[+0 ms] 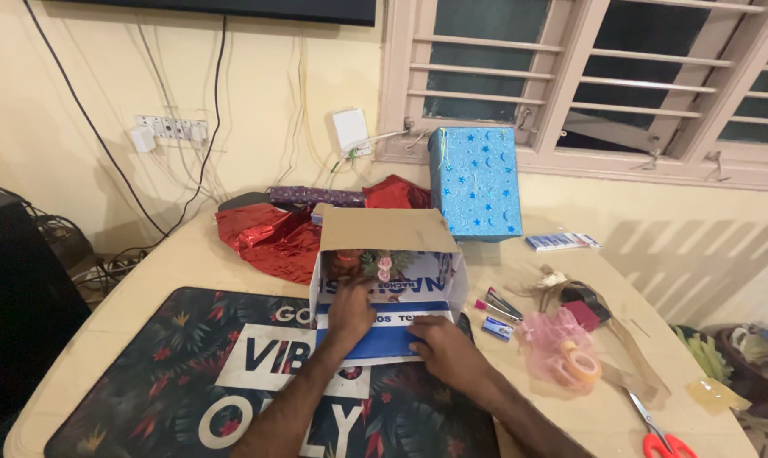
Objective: The person uses a craft knife to cut and shape a cardboard box, then places small figurines and artificial plants inside to create a miniature diorama. The person arranges the items by hand and adjusts their positions within the box.
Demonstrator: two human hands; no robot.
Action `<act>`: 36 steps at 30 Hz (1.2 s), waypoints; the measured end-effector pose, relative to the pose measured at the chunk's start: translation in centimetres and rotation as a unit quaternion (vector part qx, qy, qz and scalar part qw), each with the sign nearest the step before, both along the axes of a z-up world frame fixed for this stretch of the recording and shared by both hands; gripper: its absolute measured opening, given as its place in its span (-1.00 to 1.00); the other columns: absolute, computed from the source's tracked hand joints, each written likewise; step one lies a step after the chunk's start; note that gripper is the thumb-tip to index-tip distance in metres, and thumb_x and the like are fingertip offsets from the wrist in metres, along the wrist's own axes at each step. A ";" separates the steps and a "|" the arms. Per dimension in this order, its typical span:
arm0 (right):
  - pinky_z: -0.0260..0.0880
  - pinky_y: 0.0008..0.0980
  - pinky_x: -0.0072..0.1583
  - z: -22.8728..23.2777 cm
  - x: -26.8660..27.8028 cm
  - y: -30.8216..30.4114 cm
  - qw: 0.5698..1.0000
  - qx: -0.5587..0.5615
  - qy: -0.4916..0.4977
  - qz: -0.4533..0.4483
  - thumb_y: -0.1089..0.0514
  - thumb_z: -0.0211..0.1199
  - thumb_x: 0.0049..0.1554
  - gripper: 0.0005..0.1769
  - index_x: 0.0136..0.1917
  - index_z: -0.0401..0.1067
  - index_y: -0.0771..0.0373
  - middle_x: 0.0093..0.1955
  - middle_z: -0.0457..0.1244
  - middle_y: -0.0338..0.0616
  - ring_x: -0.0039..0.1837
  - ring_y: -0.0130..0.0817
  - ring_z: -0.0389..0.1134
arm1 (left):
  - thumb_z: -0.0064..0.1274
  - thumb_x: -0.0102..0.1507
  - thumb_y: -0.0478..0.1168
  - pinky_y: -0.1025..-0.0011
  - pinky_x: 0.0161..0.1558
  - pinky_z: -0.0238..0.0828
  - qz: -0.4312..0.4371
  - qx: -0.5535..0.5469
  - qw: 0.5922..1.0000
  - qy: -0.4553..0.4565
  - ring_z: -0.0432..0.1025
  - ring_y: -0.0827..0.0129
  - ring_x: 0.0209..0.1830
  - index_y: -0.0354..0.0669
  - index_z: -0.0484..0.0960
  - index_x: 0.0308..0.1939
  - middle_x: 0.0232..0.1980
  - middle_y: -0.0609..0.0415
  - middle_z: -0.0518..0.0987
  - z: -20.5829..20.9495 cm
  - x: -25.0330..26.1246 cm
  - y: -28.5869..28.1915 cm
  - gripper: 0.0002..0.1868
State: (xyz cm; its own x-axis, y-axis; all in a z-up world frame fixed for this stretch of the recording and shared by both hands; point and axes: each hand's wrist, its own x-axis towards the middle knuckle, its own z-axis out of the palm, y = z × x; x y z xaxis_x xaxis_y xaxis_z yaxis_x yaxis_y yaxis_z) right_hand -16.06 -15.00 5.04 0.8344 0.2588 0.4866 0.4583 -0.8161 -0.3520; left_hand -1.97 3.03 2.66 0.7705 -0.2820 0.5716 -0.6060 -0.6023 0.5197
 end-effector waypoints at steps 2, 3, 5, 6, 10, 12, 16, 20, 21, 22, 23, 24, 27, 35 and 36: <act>0.30 -0.13 0.31 0.0 0.1 -0.2 1.000 -0.004 0.002 0.002 0.22 0.38 0.04 -0.67 0.08 0.55 0.37 0.16 0.37 0.13 0.27 0.08 0.34 | 0.13 -0.03 -0.48 0.09 0.19 0.36 -0.015 0.031 0.999 0.016 0.31 -0.18 0.26 -0.11 0.64 0.15 0.22 -0.04 0.56 0.0 0.1 0.0 -0.37; 0.30 -0.14 0.32 0.0 0.1 -0.3 1.000 -0.006 0.009 0.005 0.21 0.37 0.04 -0.67 0.09 0.55 0.36 0.17 0.38 0.12 0.27 0.07 0.34 | 0.17 -0.06 -0.47 0.08 0.19 0.34 -0.022 0.047 0.998 0.024 0.28 -0.23 0.25 -0.13 0.61 0.17 0.23 -0.04 0.54 -0.1 0.2 0.0 -0.34; 0.31 -0.14 0.33 0.0 0.2 -0.4 1.000 -0.009 0.022 0.010 0.21 0.36 0.06 -0.66 0.10 0.54 0.36 0.17 0.38 0.10 0.28 0.05 0.35 | 0.12 -0.05 -0.49 0.11 0.23 0.34 -0.038 0.060 0.997 -0.010 0.31 -0.21 0.23 -0.14 0.65 0.12 0.24 0.02 0.57 -0.4 0.6 0.1 -0.39; 0.31 -0.14 0.33 0.0 0.2 -0.4 1.000 -0.006 0.016 0.006 0.20 0.36 0.06 -0.66 0.11 0.54 0.36 0.18 0.37 0.10 0.28 0.05 0.34 | 0.10 -0.04 -0.50 0.12 0.25 0.34 -0.046 0.068 0.996 -0.026 0.33 -0.20 0.22 -0.14 0.68 0.09 0.25 0.05 0.59 -0.6 0.8 0.1 -0.41; 0.29 -0.13 0.32 -0.5 -0.2 -0.5 1.000 0.002 0.009 -0.008 0.18 0.34 0.08 -0.64 0.14 0.53 0.35 0.21 0.34 0.10 0.30 0.05 0.31 | 0.11 -0.05 -0.49 0.09 0.33 0.28 -0.043 0.059 0.996 -0.057 0.38 -0.13 0.20 -0.15 0.70 0.05 0.17 -0.02 0.61 -1.6 1.4 -0.1 -0.44; 0.29 -0.14 0.33 -0.5 -0.2 -0.5 1.000 0.003 0.014 -0.009 0.17 0.34 0.09 -0.64 0.15 0.52 0.34 0.22 0.34 0.10 0.31 0.05 0.31 | 0.09 0.00 -0.48 0.09 0.38 0.28 -0.032 0.069 0.995 -0.063 0.43 -0.06 0.20 -0.15 0.72 0.02 0.14 -0.04 0.64 -1.7 1.6 -0.1 -0.51; 0.28 -0.14 0.34 0.0 -0.3 -0.3 1.000 0.007 0.009 0.005 0.19 0.32 0.10 -0.64 0.16 0.52 0.36 0.22 0.34 0.11 0.31 0.05 0.31 | 0.10 0.02 -0.47 0.10 0.16 0.41 -0.012 0.067 0.997 -0.031 0.40 -0.14 0.17 -0.16 0.70 0.03 0.08 -0.09 0.63 -1.4 0.9 -0.1 -0.52; 0.33 -0.13 0.29 1.5 -1.1 0.2 1.000 0.008 -0.007 0.029 0.23 0.32 0.08 -0.69 0.09 0.54 0.39 0.15 0.39 0.13 0.25 0.07 0.37 | 0.10 0.01 -0.46 0.07 0.05 0.46 -0.003 0.069 0.997 -0.046 0.46 -0.11 0.07 -0.17 0.71 -0.06 0.00 -0.11 0.65 -0.4 0.1 0.0 -0.59; 0.37 -0.14 0.23 2.2 -1.4 0.5 1.000 0.023 -0.006 0.014 0.24 0.33 0.08 -0.72 0.06 0.56 0.38 0.08 0.40 0.11 0.18 0.06 0.40 | 0.10 0.00 -0.44 0.06 0.02 0.48 0.000 0.073 0.996 -0.046 0.49 -0.10 0.04 -0.18 0.72 -0.11 -0.03 -0.12 0.66 -0.1 -0.1 0.0 -0.63; 0.41 -0.16 0.17 2.9 -1.8 0.7 0.999 0.037 -0.005 -0.001 0.24 0.34 0.07 -0.75 0.03 0.58 0.38 0.02 0.41 0.09 0.11 0.05 0.43 | 0.09 0.05 -0.42 0.05 0.01 0.50 0.009 0.081 0.996 -0.034 0.52 -0.10 0.00 -0.16 0.73 -0.15 -0.08 -0.15 0.66 0.3 -0.3 0.1 -0.70; 0.45 -0.17 0.12 3.5 -2.4 1.0 0.999 0.051 -0.004 -0.015 0.24 0.35 0.07 -0.77 0.00 0.60 0.37 -0.04 0.43 0.08 0.04 0.03 0.47 | 0.07 0.09 -0.40 0.05 0.00 0.51 0.017 0.088 0.996 -0.022 0.55 -0.09 -0.05 -0.14 0.75 -0.20 -0.12 -0.18 0.66 0.7 -0.6 0.2 -0.76; 0.46 -0.20 0.03 4.2 -3.1 1.3 0.996 0.074 -0.047 -0.033 0.25 0.35 0.08 -0.80 -0.01 0.61 0.35 -0.07 0.44 0.05 -0.03 -0.01 0.48 | 0.06 0.14 -0.38 0.04 -0.01 0.52 0.026 0.095 0.995 -0.010 0.58 -0.09 -0.10 -0.13 0.76 -0.25 -0.16 -0.21 0.67 1.2 -0.8 0.3 -0.80; 0.48 -0.29 -0.14 5.7 -5.5 1.6 0.971 0.118 -0.194 -0.076 0.28 0.36 0.11 -0.87 -0.03 0.61 0.31 -0.14 0.45 -0.02 -0.18 -0.17 0.50 | 0.05 0.13 -0.36 -0.05 -0.20 0.53 0.035 0.034 0.999 -0.025 0.57 -0.21 -0.29 -0.18 0.76 -0.23 -0.32 -0.30 0.65 2.6 -2.0 0.4 -0.80; 0.45 -0.43 -0.14 7.0 -9.1 -7.4 0.914 0.221 -0.234 -0.247 0.30 0.31 0.14 -0.77 0.08 0.61 0.27 -0.22 0.44 -0.10 -0.25 -0.45 0.46 | 0.17 0.12 -0.14 0.07 -0.32 0.55 0.073 0.014 0.997 -0.024 0.61 -0.05 -0.43 -0.23 0.72 -0.36 -0.45 -0.20 0.65 5.2 -4.6 0.1 -0.79; 0.46 -0.43 -0.11 7.3 -8.8 -9.7 0.910 0.217 -0.239 -0.260 0.26 0.34 0.16 -0.78 0.10 0.61 0.28 -0.16 0.45 -0.08 -0.21 -0.42 0.46 | 0.17 0.11 -0.13 0.08 -0.33 0.55 0.077 0.013 0.996 -0.034 0.60 -0.04 -0.44 -0.21 0.72 -0.37 -0.46 -0.18 0.66 5.3 -4.7 0.1 -0.79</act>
State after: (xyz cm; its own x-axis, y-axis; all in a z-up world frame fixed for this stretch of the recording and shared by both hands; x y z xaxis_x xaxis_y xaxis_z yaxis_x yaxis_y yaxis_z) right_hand -24.87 -24.70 12.32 0.4555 -0.4129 0.7887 0.2356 -0.7984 -0.5541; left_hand -6.67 3.17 8.01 0.7659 -0.1777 0.6179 -0.5380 -0.7034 0.4646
